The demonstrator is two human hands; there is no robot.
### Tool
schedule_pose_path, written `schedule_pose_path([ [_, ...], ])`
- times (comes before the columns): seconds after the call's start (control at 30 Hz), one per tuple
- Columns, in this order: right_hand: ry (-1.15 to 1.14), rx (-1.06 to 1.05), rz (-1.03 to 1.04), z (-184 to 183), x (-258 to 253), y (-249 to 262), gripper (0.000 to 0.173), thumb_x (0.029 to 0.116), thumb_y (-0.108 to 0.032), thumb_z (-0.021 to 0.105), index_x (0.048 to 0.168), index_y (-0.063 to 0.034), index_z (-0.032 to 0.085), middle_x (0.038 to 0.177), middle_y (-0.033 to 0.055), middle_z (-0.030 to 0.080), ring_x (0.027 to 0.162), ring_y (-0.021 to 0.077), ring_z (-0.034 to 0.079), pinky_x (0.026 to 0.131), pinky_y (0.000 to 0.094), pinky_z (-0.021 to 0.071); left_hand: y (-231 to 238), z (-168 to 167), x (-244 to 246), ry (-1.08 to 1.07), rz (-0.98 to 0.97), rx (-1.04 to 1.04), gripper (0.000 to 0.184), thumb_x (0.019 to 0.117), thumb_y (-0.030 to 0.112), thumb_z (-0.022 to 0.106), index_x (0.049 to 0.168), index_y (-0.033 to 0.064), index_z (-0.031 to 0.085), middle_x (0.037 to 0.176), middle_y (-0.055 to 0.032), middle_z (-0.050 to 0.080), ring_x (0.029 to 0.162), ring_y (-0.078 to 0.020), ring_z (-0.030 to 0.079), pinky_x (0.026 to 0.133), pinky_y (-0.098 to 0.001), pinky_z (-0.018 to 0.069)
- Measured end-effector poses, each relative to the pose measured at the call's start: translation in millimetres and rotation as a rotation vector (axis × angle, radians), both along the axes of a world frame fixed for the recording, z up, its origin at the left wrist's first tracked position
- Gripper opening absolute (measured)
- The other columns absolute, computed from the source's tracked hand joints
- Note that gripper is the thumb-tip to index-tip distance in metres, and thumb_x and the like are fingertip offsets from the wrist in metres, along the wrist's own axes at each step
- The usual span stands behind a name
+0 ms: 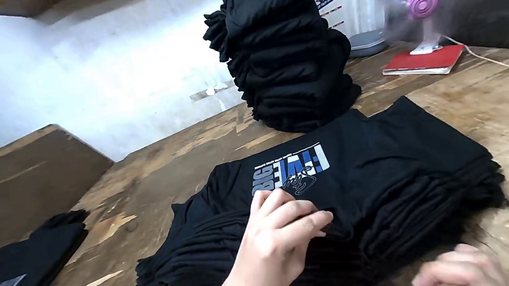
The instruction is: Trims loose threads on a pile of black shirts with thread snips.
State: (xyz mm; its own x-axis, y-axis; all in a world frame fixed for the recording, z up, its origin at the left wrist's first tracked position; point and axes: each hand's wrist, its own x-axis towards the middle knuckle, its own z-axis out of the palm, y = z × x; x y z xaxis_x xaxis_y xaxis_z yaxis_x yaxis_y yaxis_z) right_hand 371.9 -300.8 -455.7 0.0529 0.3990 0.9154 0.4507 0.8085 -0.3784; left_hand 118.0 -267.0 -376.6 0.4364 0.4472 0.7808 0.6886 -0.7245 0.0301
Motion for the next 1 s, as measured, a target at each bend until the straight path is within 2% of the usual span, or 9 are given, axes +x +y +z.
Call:
schedule_pose_path([
  [0.13,-0.097,-0.181,-0.282,15.2,-9.1,1.4,0.03,0.0906,-0.053,0.066,0.093,-0.0241,0.074,0.105,0.0017,0.066,0.106,0.0186,0.058,0.097,0.0436,0.0402,1.6,13.9,-0.8,-0.011,-0.054,-0.516,0.047,0.0882,0.058,0.073,0.11,0.0171,0.077,0.083,0.0075,0.068,0.071,0.0008,0.059,0.065,-0.0199,0.0524],
  [0.2,-0.137,-0.143,-0.305,10.8,-20.4,7.3,0.018,0.0875,-0.041,0.076,0.09,-0.024,0.08,0.106,0.0047,0.069,0.105,0.0223,0.06,0.097,0.047,0.0425,8.0,21.1,6.7,0.001,-0.087,-0.689,0.06,0.0842,0.052,0.08,0.127,0.0105,0.071,0.078,0.0038,0.067,0.063,-0.0024,0.057,0.059,-0.0214,0.0509],
  [0.3,-0.12,0.005,-0.145,-2.8,-15.4,5.3,0.014,0.0963,-0.037,0.065,0.088,-0.0255,0.067,0.101,-0.0063,0.061,0.107,0.0094,0.054,0.106,0.0325,0.035,17.1,19.4,23.8,-0.052,0.354,-0.241,0.045,0.0804,0.016,0.079,0.124,0.009,0.069,0.075,-0.0024,0.069,0.066,-0.0191,0.067,0.063,-0.0437,0.0586],
  [0.37,-0.09,0.026,-0.08,-5.5,-6.0,0.6,0.023,0.0989,-0.038,0.052,0.082,-0.0251,0.063,0.097,-0.0072,0.063,0.105,0.0087,0.054,0.104,0.0333,0.0347,22.4,19.5,25.0,-0.057,0.493,-0.008,0.036,0.0805,0.009,0.076,0.116,0.0081,0.068,0.086,-0.004,0.069,0.08,-0.0233,0.067,0.073,-0.0469,0.0545],
  [0.47,-0.056,-0.188,-0.2,4.6,-4.0,-1.0,0.033,0.0993,-0.05,0.051,0.092,-0.0255,0.072,0.107,-0.0029,0.064,0.11,0.0121,0.055,0.102,0.0368,0.0386,17.5,17.5,20.6,0.005,0.299,-0.066,0.026,0.0895,0.025,0.074,0.115,0.0177,0.071,0.101,0.0029,0.068,0.097,-0.0159,0.064,0.086,-0.0424,0.054],
  [0.57,-0.113,-0.304,-0.286,12.0,-22.3,11.9,0.027,0.0863,-0.047,0.075,0.089,-0.0212,0.083,0.116,0.0119,0.069,0.11,0.03,0.059,0.093,0.0517,0.0457,9.9,7.8,24.4,0.063,0.179,-0.123,0.032,0.0962,0.029,0.067,0.128,0.0238,0.071,0.112,0.0044,0.067,0.104,-0.0139,0.062,0.089,-0.0401,0.0512],
  [0.77,0.111,-0.208,-0.068,4.6,-21.3,6.2,0.003,0.0901,-0.033,0.079,0.088,-0.0317,0.079,0.112,-0.004,0.062,0.121,0.0082,0.05,0.104,0.0272,0.0393,-12.7,10.3,22.4,0.194,-0.049,0.09,0.028,0.1009,0.01,0.053,0.117,0.0226,0.072,0.104,0.0021,0.07,0.09,-0.0153,0.06,0.083,-0.0367,0.0428],
  [0.9,0.118,-0.123,-0.166,-4.0,-26.9,4.3,0.002,0.087,-0.033,0.08,0.089,-0.0316,0.079,0.114,-0.0051,0.06,0.12,0.0069,0.049,0.104,0.0262,0.0372,-25.2,10.4,34.4,0.386,-0.019,0.208,0.025,0.1029,0.011,0.053,0.12,0.0171,0.07,0.107,-0.0024,0.068,0.095,-0.0201,0.059,0.09,-0.0401,0.0421],
  [1.0,-0.01,-0.03,-0.181,-7.4,-26.5,5.6,0.006,0.0883,-0.039,0.075,0.089,-0.0326,0.073,0.113,-0.0087,0.061,0.12,0.0082,0.05,0.108,0.0331,0.0328,-17.4,7.4,35.8,0.341,-0.025,0.179,0.025,0.101,0.009,0.052,0.112,0.0173,0.072,0.101,-0.0009,0.069,0.091,-0.0197,0.059,0.085,-0.0397,0.0426],
])
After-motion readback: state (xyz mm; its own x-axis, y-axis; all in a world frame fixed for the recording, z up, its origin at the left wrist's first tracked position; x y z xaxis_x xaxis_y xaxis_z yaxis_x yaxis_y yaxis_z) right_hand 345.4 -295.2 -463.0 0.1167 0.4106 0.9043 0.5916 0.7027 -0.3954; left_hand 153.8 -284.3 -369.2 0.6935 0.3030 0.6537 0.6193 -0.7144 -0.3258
